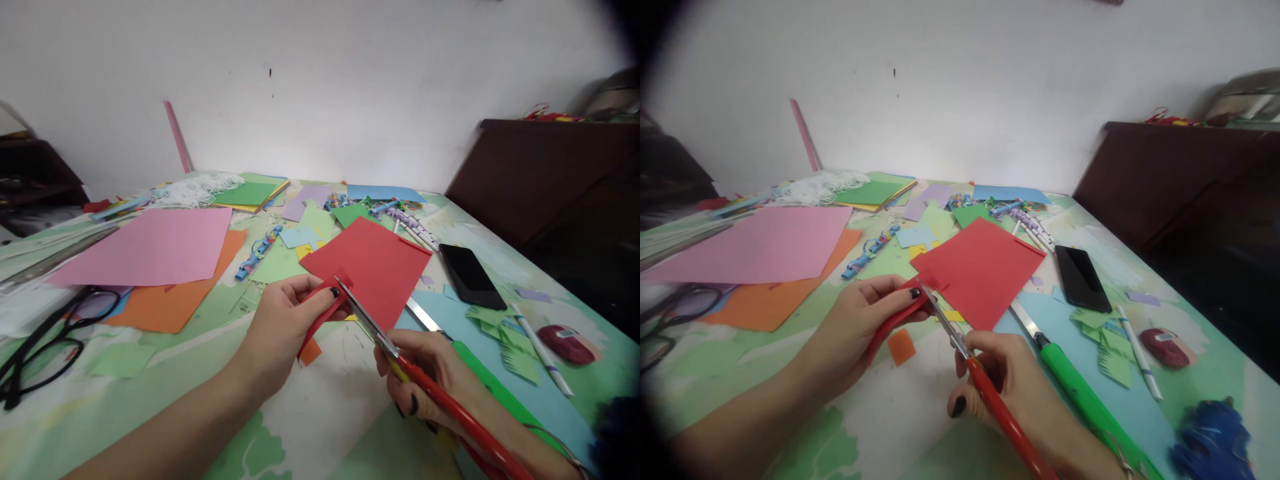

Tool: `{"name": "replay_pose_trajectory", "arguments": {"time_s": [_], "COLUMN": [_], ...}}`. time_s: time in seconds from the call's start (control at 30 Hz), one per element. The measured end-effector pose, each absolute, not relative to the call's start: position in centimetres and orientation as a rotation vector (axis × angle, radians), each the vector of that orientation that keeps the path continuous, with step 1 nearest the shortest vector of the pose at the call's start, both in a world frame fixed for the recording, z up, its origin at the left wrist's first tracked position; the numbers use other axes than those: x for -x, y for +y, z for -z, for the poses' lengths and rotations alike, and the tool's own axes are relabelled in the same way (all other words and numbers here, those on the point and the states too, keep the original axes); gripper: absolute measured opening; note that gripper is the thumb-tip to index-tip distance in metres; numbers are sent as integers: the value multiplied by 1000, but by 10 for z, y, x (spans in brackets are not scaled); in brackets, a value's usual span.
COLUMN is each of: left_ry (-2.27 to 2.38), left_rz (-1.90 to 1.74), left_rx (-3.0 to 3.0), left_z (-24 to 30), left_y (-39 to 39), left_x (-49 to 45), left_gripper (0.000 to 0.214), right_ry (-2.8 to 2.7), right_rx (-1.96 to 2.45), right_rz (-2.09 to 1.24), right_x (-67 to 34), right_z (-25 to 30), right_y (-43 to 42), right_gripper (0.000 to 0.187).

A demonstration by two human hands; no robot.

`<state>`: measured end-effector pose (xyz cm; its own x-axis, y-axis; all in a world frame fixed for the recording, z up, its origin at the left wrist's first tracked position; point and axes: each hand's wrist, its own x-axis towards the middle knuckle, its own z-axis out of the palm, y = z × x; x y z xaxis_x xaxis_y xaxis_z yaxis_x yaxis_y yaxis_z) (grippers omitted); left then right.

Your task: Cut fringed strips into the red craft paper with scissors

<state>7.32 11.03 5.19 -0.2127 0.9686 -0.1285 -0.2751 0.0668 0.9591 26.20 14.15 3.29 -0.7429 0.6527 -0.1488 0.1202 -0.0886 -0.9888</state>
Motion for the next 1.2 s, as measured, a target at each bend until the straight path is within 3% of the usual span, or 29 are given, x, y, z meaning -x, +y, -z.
{"name": "replay_pose_trajectory", "arguments": {"time_s": [0.53,0.83,1.2], "left_ry": [1230,1228,1223], "left_rz": [-1408,-1406,-1397], "left_rx": [-804,-804,-804], "left_z": [-53,-52,-51], "left_y": [111,110,110], "left_x": [-73,-72,-71], "left_gripper": [16,17,18], "right_ry": [-1878,-1896,-1870], "right_rx": [924,1004,990], "right_rz": [-1800,-1783,-1810], "right_x": [-262,-260,-261], "right_z": [-31,-34,-33], "right_y": [141,141,141], "right_gripper": [33,45,45]}}
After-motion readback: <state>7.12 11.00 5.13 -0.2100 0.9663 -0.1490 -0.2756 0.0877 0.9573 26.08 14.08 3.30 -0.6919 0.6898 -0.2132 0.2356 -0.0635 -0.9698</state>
